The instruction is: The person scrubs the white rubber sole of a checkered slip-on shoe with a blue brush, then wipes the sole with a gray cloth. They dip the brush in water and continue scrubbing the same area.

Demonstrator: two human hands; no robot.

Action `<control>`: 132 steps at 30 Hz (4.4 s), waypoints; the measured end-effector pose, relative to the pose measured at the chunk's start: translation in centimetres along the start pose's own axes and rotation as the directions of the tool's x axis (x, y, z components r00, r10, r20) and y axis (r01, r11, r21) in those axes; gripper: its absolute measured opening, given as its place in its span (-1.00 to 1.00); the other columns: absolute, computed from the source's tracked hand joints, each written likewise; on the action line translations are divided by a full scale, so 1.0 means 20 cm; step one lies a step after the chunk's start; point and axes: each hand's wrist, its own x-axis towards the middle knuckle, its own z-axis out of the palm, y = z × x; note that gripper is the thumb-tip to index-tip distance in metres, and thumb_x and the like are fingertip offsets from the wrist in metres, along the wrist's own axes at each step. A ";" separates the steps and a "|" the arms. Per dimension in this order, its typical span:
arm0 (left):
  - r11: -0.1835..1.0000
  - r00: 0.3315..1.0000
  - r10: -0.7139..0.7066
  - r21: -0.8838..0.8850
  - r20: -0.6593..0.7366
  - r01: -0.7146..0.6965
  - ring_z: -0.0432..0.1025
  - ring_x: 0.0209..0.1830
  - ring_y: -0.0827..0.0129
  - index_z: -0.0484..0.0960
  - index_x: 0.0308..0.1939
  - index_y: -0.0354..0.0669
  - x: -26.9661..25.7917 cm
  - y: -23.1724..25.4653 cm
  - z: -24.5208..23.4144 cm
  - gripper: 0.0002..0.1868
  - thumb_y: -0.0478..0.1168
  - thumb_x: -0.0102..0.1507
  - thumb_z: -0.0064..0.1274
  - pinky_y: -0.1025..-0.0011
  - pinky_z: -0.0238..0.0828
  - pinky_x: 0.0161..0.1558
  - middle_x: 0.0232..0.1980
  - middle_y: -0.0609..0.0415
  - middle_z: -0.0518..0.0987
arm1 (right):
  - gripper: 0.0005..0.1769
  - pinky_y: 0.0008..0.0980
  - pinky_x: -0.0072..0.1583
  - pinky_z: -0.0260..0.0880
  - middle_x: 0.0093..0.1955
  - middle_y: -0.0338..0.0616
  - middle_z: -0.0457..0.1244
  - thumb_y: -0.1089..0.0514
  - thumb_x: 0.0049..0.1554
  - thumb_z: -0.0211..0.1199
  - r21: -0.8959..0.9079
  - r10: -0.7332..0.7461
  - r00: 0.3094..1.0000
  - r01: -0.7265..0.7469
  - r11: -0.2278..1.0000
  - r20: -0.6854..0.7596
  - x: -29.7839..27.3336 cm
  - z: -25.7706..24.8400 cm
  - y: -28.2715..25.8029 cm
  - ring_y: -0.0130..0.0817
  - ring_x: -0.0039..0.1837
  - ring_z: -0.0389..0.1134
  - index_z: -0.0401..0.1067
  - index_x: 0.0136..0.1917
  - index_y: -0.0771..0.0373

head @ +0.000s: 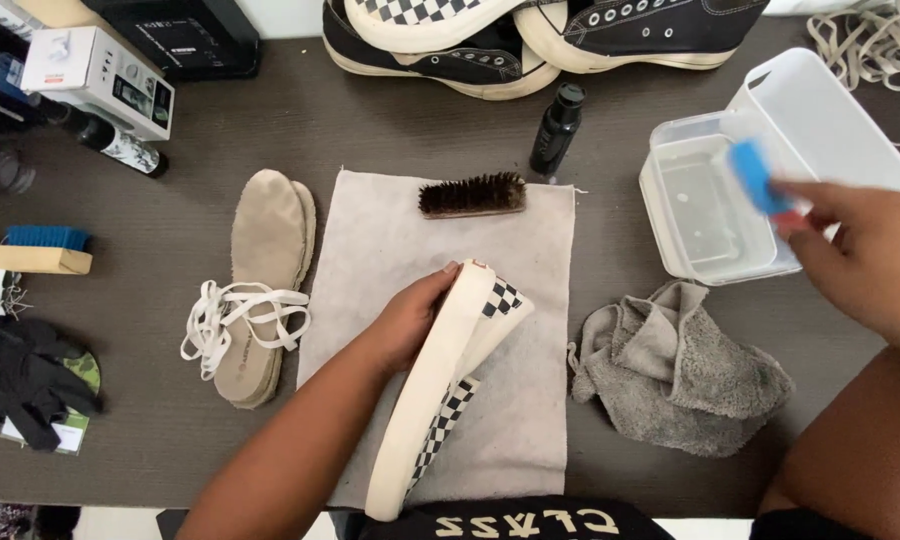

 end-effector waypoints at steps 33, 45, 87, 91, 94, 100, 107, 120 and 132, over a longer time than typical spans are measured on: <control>0.983 0.960 -0.070 0.143 -0.272 0.112 0.50 -0.06 0.24 0.75 0.12 -0.17 -0.21 0.18 0.27 -0.44 0.08 0.41 -0.27 0.36 0.32 -0.03 0.00 -0.04 0.69 | -0.44 0.01 0.08 0.28 0.11 0.18 0.39 0.10 0.25 0.08 -0.025 0.000 1.000 0.001 1.000 0.023 -0.03 -0.31 -0.31 0.19 0.15 0.37 0.42 0.50 0.17; 0.984 0.936 -0.085 0.120 -0.343 0.133 0.43 -0.27 0.28 0.75 0.03 -0.13 -0.17 0.15 0.23 -0.49 0.14 0.37 -0.12 0.35 0.29 -0.18 -0.21 0.01 0.62 | -0.62 0.03 0.02 0.29 -0.13 0.05 0.39 -0.03 0.34 -0.05 -0.148 0.207 0.962 -0.182 0.972 0.178 -0.02 -0.31 -0.31 0.13 -0.01 0.39 0.47 -0.11 0.18; 0.960 0.965 0.172 0.188 0.196 -0.209 0.47 0.09 0.13 0.60 0.13 -0.37 0.19 -0.19 -0.18 -0.42 0.07 0.50 -0.36 0.13 0.34 0.29 0.03 -0.24 0.61 | -0.76 -0.33 -0.19 0.22 -0.54 -0.33 0.04 0.38 -0.17 0.26 0.775 -0.448 0.828 0.514 0.367 -0.337 0.37 0.45 -1.12 -0.27 -0.44 0.15 0.29 -0.47 0.10; 0.923 0.952 0.220 0.271 0.211 -0.273 0.48 0.01 0.09 0.62 0.04 -0.37 0.06 -0.05 -0.04 -0.42 0.04 0.50 -0.39 0.10 0.38 0.21 -0.09 -0.25 0.60 | -0.75 -0.25 -0.17 0.20 -0.48 -0.31 0.09 0.17 0.04 0.21 0.724 -0.574 0.675 0.662 0.194 -0.463 0.37 0.41 -1.13 -0.23 -0.42 0.16 0.25 -0.43 0.04; 0.907 0.953 0.226 0.312 0.204 -0.282 0.47 -0.08 0.12 0.64 -0.01 -0.33 0.00 0.00 0.01 -0.45 0.02 0.51 -0.39 0.19 0.41 0.12 -0.20 -0.16 0.57 | -0.75 -0.31 -0.22 0.19 -0.51 -0.36 0.11 0.21 0.02 0.19 0.755 -0.554 0.684 0.640 0.143 -0.475 0.44 0.53 -1.04 -0.27 -0.45 0.15 0.28 -0.45 0.04; 0.912 0.947 0.245 0.282 0.208 -0.298 0.45 -0.15 0.16 0.64 -0.05 -0.32 0.02 0.02 -0.01 -0.48 -0.04 0.50 -0.40 0.21 0.42 0.06 -0.23 -0.12 0.59 | -0.75 -0.24 -0.19 0.16 -0.45 -0.31 0.07 0.13 0.09 0.10 0.668 -0.585 0.598 0.734 0.124 -0.548 0.34 0.48 -1.15 -0.23 -0.40 0.11 0.24 -0.42 0.01; 0.913 0.945 0.239 0.278 0.223 -0.297 0.45 -0.24 0.21 0.63 -0.14 -0.26 0.04 -0.01 -0.03 -0.49 -0.03 0.51 -0.42 0.27 0.44 -0.04 -0.32 -0.09 0.59 | -0.74 -0.24 -0.21 0.11 -0.44 -0.31 0.06 0.15 0.07 0.09 0.605 -0.597 0.561 0.781 0.153 -0.574 0.29 0.43 -1.17 -0.24 -0.40 0.10 0.22 -0.44 0.00; 0.909 0.943 0.236 0.289 0.234 -0.299 0.46 -0.21 0.23 0.61 -0.15 -0.22 0.00 0.00 0.00 -0.51 -0.01 0.52 -0.39 0.30 0.43 -0.03 -0.32 -0.05 0.57 | -0.77 -0.25 -0.15 0.18 -0.40 -0.30 0.12 0.18 0.06 0.12 0.674 -0.578 0.593 0.733 0.098 -0.560 0.36 0.62 -1.04 -0.19 -0.32 0.15 0.29 -0.43 0.02; 0.893 0.940 0.267 0.312 0.212 -0.324 0.43 -0.26 0.27 0.60 -0.20 -0.17 -0.02 0.01 0.01 -0.50 0.03 0.52 -0.38 0.34 0.43 -0.07 -0.37 0.04 0.52 | -0.72 -0.21 -0.21 0.11 -0.48 -0.30 0.07 0.14 0.08 0.13 0.639 -0.593 0.613 0.742 0.204 -0.522 0.38 0.48 -1.07 -0.22 -0.42 0.11 0.24 -0.45 0.06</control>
